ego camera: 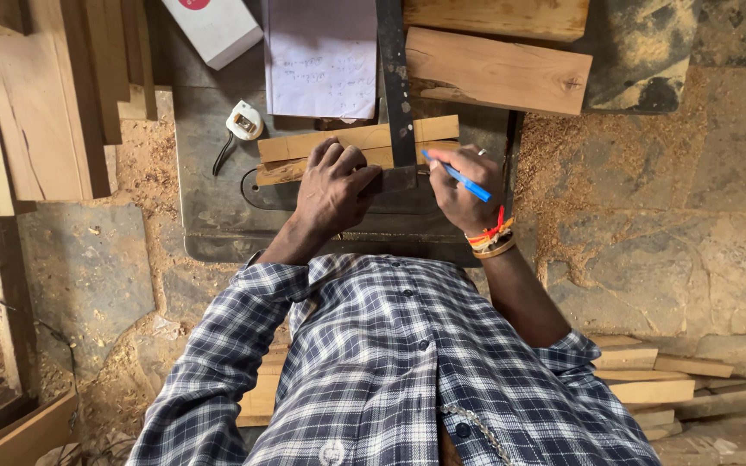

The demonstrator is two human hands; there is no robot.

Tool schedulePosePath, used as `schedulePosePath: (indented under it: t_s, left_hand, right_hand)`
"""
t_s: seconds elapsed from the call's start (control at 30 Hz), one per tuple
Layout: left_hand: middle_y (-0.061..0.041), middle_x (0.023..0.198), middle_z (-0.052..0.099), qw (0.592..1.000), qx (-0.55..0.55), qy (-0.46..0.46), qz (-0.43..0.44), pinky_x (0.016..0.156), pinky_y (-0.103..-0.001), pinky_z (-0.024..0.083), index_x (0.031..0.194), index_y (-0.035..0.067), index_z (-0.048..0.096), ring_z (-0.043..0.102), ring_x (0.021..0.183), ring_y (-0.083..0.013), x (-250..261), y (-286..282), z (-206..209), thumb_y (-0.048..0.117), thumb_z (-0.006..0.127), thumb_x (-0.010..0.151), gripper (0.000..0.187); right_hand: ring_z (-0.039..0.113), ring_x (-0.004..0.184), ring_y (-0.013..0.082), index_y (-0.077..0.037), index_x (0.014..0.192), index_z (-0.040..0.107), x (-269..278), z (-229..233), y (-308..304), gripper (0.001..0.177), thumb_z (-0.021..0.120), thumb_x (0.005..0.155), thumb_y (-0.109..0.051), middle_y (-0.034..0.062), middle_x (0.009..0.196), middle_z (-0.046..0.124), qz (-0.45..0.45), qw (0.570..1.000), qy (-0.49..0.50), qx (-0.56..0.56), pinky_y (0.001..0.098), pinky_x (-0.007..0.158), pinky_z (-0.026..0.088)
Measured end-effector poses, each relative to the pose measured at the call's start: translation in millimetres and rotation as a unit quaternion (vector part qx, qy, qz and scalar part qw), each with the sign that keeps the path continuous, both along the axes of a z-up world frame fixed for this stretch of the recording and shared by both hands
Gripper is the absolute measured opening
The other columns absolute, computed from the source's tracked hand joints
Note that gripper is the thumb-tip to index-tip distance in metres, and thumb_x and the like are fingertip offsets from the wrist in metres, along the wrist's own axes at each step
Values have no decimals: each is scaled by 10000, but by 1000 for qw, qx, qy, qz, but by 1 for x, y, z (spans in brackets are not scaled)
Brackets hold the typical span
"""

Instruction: The person measures and marks wooden planks on a workbench using a metal ruler and a blue pen. They draw straight lines and a wavy pattern on the wood surface, then flip the planks to mark the other side.

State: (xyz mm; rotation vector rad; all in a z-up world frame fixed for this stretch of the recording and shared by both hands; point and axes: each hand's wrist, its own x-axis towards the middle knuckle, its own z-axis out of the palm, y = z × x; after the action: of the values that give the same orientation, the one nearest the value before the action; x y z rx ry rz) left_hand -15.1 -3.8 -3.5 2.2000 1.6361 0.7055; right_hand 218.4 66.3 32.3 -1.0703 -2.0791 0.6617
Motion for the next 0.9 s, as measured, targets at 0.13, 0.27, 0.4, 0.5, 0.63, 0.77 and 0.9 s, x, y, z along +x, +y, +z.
schedulePosePath:
  t_s: [0.13, 0.27, 0.4, 0.5, 0.63, 0.77, 0.9]
  left_hand:
    - [-43, 999, 599, 1000, 22, 7, 2, 1118, -490, 393, 1063, 153, 763, 584, 1014, -255, 0, 0, 0, 219, 859, 775, 311]
    - [-45, 998, 597, 1000, 23, 7, 0, 1107, -483, 398, 1061, 151, 764, 578, 1016, -254, -1, 0, -1, 221, 853, 777, 306]
    - [-27, 1002, 598, 999, 30, 9, 6, 1058, -506, 401, 1057, 160, 754, 582, 1040, -237, 0, 0, 0, 228, 850, 792, 290]
    - [-45, 1014, 593, 1000, -2, 16, 12, 948, -509, 399, 1058, 158, 741, 577, 1024, -241, 2, -3, 3, 233, 859, 856, 246]
    - [-83, 1087, 601, 995, -7, -84, 54, 914, -495, 429, 1161, 97, 712, 570, 1053, -282, 4, -16, 13, 230, 864, 777, 433]
    - [-100, 1117, 599, 947, -22, -286, 144, 911, -414, 527, 1233, 38, 670, 607, 1044, -236, 18, -37, 26, 201, 861, 804, 497]
    - [-70, 1113, 585, 828, -32, -535, 167, 928, -318, 593, 1288, 9, 656, 641, 1028, -155, 27, -55, 36, 201, 807, 925, 437]
  right_hand:
    - [751, 802, 255, 16, 1045, 751, -5, -8, 3, 117, 684, 954, -17, 158, 918, 764, 14, 999, 14, 27, 325, 708, 576]
    - [723, 701, 239, 62, 986, 634, 3, -12, 4, 137, 717, 966, -45, 129, 843, 757, 79, 993, 62, 59, 338, 663, 553]
    - [769, 772, 255, -35, 1059, 735, 18, -7, -6, 118, 651, 994, -87, 147, 899, 764, 8, 999, -38, -15, 331, 679, 592]
    - [795, 881, 252, -7, 1222, 694, 22, -3, -12, 190, 579, 1097, -92, 167, 1007, 772, -15, 999, 11, -47, 319, 731, 607]
    - [769, 842, 236, 18, 1253, 681, 21, 1, -11, 238, 563, 1080, -96, 153, 973, 785, -54, 994, 14, -96, 318, 728, 572]
    - [779, 1032, 265, 2, 1261, 671, 13, 2, -9, 204, 622, 1096, -107, 150, 1102, 779, -7, 1000, 18, -10, 344, 888, 603]
    - [752, 1003, 272, -15, 1226, 703, 1, 9, -5, 264, 713, 1012, -169, 166, 1150, 766, 47, 998, -26, 14, 374, 881, 598]
